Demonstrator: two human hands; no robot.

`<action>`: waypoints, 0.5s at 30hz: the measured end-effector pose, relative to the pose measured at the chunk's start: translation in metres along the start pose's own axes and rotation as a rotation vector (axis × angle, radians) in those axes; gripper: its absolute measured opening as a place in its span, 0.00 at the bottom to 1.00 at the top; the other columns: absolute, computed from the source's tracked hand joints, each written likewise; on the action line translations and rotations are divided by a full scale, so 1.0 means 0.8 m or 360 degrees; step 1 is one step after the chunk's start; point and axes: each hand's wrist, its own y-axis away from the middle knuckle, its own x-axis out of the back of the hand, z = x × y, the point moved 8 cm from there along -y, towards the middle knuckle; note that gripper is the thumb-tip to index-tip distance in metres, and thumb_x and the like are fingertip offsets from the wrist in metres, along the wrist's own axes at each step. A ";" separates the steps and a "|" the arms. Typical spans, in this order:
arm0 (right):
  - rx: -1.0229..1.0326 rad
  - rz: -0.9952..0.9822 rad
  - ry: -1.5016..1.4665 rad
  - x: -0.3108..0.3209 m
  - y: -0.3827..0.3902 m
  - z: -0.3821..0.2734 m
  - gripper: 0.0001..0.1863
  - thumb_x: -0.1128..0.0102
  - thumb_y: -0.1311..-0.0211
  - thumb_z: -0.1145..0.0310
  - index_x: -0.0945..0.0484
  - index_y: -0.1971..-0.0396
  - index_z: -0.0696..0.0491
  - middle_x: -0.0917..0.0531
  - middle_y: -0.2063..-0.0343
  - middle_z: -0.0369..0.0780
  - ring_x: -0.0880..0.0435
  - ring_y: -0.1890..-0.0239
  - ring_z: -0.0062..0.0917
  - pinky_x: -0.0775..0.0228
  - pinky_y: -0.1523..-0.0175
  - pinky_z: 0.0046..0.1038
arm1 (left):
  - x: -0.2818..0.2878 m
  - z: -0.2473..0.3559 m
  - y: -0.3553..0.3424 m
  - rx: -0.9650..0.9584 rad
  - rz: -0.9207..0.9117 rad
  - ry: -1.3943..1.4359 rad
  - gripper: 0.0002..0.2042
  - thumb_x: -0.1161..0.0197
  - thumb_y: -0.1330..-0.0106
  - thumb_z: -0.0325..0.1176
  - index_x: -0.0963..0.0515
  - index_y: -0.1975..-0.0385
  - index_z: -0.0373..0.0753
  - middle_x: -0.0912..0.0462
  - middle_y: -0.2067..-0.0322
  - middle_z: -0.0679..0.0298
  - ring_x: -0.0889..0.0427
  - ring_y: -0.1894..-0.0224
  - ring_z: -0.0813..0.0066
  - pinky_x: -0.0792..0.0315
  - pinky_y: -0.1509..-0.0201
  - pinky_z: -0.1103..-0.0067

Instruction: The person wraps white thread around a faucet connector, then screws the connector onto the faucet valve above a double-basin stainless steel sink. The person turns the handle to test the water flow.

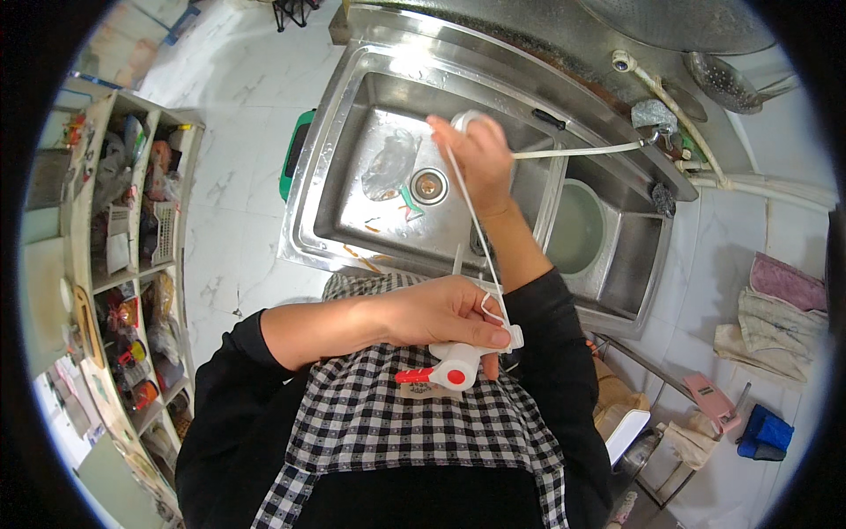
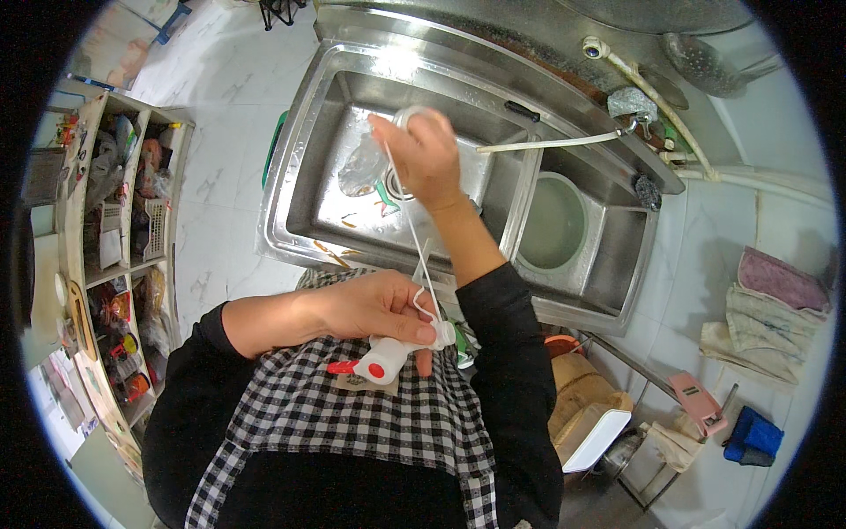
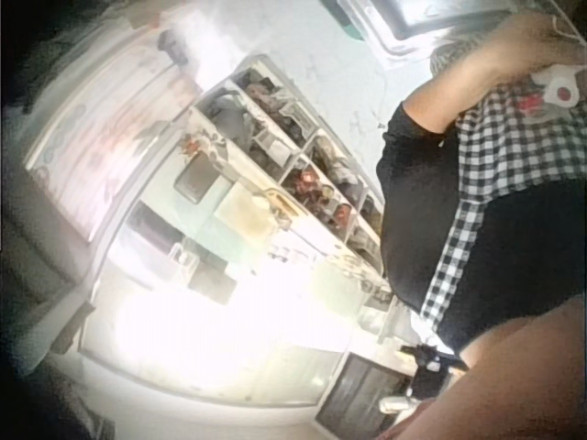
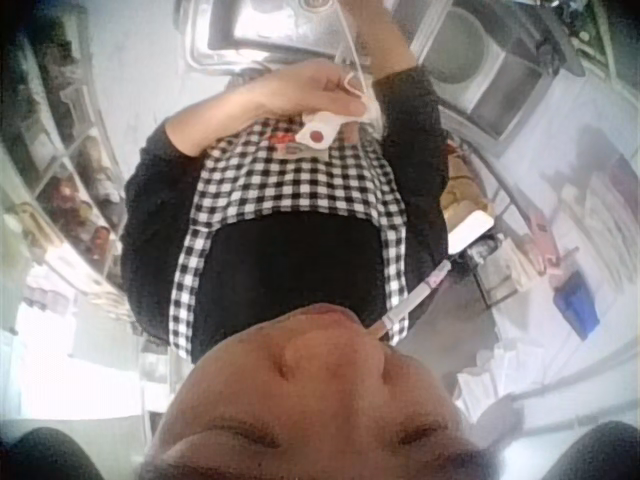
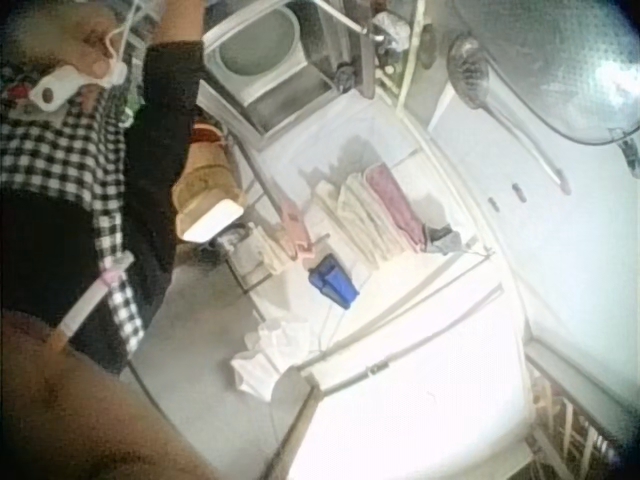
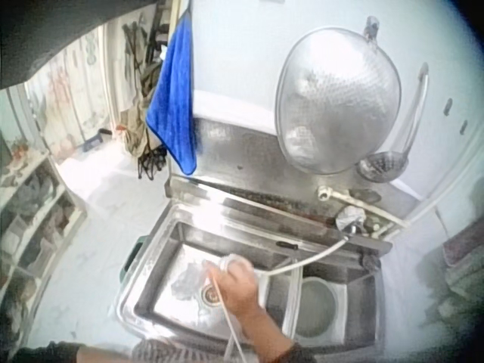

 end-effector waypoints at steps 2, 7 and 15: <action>0.0140 0.0119 0.0087 0.019 -0.028 0.005 0.17 0.27 0.51 0.68 0.14 0.58 0.45 0.39 0.82 0.35 0.33 0.78 0.30 0.34 0.66 0.32 | 0.002 0.001 -0.003 -0.0041 0.0010 -0.0022 0.12 0.39 0.28 0.36 0.23 0.56 0.32 0.12 0.66 0.56 0.16 0.70 0.84 0.25 0.69 0.87; 0.0419 0.0032 0.0218 0.053 -0.078 0.001 0.17 0.26 0.51 0.70 0.12 0.58 0.45 0.37 0.82 0.34 0.32 0.78 0.28 0.28 0.63 0.30 | 0.005 -0.006 -0.009 0.0050 0.0011 -0.0028 0.14 0.37 0.29 0.35 0.26 0.50 0.33 0.11 0.66 0.55 0.15 0.69 0.83 0.25 0.67 0.86; 0.0680 -0.0592 0.0195 0.087 -0.166 -0.056 0.14 0.28 0.49 0.69 0.15 0.61 0.50 0.27 0.81 0.34 0.26 0.79 0.26 0.30 0.68 0.26 | 0.009 -0.010 -0.024 -0.0013 0.0144 -0.0257 0.17 0.35 0.30 0.38 0.29 0.50 0.33 0.12 0.68 0.57 0.16 0.68 0.81 0.25 0.65 0.84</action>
